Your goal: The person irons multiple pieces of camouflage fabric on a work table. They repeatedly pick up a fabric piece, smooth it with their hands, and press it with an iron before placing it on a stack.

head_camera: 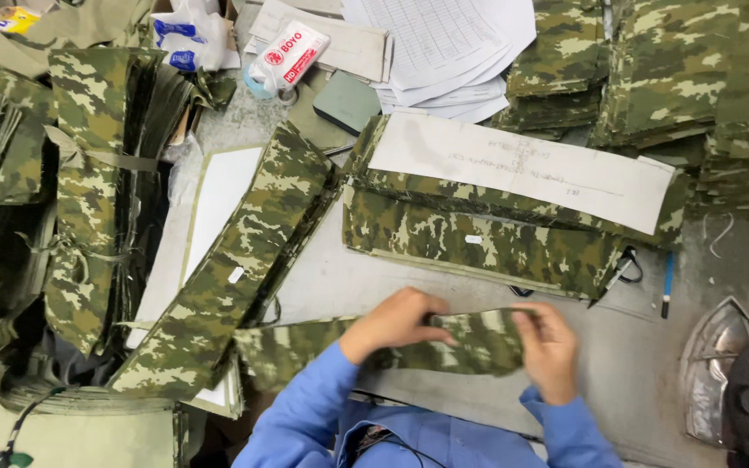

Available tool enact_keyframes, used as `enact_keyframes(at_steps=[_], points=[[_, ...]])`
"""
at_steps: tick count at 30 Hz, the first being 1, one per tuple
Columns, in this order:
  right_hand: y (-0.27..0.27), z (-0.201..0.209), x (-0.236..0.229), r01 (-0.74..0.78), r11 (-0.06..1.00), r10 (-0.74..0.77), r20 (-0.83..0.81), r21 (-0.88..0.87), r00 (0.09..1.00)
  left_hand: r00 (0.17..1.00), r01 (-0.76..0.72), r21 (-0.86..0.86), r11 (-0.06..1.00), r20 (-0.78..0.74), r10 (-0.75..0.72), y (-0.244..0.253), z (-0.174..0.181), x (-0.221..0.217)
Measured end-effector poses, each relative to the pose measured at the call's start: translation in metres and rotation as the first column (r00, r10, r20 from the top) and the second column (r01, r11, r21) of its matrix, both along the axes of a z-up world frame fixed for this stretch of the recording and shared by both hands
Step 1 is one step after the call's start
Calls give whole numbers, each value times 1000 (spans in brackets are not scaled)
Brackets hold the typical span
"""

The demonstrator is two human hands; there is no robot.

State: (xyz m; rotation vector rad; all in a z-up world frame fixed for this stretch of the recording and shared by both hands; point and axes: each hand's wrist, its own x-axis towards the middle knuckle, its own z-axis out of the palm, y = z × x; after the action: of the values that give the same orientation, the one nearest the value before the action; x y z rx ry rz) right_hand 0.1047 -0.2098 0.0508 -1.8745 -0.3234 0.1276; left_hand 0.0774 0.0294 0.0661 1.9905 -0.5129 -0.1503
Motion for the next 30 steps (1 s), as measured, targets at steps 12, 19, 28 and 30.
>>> enact_keyframes(at_steps=[12,19,28,30], points=[[-170,-126,-23,574,730,-602,48,-371,797,289,-912,74,403,-579,762,39,-87,-81],[-157,-122,-16,724,420,-350,638,-548,686,171,-940,327,97,206,963,2,-79,-67],[-161,-96,-21,517,801,-381,409,-303,829,897,-274,356,893,430,104,-166,-88,-52],[-159,-89,-30,468,840,-346,393,-274,852,890,-241,394,887,454,40,-174,-102,-55]])
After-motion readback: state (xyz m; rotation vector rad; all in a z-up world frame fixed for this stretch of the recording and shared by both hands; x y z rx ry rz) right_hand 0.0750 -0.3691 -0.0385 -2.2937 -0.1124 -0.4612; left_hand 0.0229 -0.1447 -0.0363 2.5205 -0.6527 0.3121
